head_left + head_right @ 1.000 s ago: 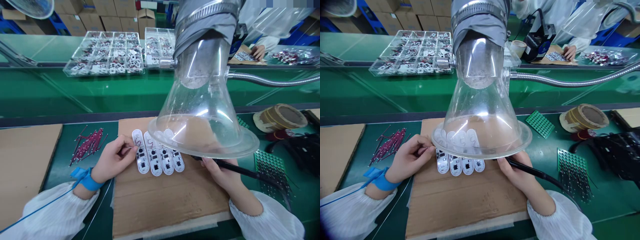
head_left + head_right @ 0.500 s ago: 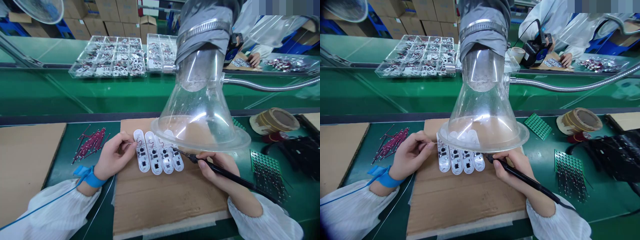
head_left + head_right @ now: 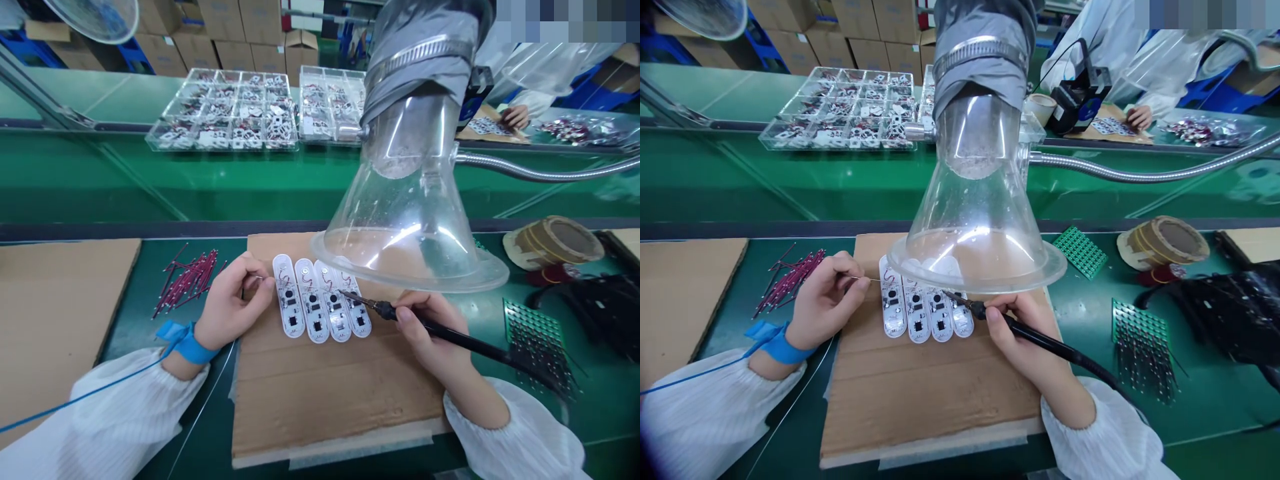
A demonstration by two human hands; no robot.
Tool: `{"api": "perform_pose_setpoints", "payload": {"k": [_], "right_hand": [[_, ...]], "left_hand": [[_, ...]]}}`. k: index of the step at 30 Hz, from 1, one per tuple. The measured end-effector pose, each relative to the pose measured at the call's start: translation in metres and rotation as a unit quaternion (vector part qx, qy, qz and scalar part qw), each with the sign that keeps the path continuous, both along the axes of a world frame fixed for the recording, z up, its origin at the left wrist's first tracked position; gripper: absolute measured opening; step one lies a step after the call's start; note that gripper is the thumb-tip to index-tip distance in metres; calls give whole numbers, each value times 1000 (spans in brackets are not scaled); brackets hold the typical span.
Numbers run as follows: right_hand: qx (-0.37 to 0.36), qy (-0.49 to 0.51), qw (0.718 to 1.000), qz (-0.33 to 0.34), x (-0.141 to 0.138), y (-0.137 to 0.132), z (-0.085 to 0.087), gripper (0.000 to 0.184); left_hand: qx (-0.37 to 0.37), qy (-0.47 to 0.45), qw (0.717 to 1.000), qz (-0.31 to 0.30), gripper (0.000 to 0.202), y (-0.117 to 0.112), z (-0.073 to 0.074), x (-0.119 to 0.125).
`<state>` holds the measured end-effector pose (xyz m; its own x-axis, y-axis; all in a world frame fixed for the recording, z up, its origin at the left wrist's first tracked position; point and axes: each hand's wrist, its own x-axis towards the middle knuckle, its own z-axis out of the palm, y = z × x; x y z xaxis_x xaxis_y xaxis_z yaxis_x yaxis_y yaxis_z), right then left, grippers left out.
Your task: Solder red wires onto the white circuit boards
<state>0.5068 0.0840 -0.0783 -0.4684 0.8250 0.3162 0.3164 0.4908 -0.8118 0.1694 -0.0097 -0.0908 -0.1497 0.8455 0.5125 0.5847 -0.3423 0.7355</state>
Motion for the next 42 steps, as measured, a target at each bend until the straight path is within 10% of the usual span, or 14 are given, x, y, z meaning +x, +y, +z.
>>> {"api": "perform_pose_setpoints", "payload": {"k": [42], "right_hand": [[-21,-20,999,30,-11,-1,2,17]], "left_hand": [[3,46,999,2,16,2,7,3]]}}
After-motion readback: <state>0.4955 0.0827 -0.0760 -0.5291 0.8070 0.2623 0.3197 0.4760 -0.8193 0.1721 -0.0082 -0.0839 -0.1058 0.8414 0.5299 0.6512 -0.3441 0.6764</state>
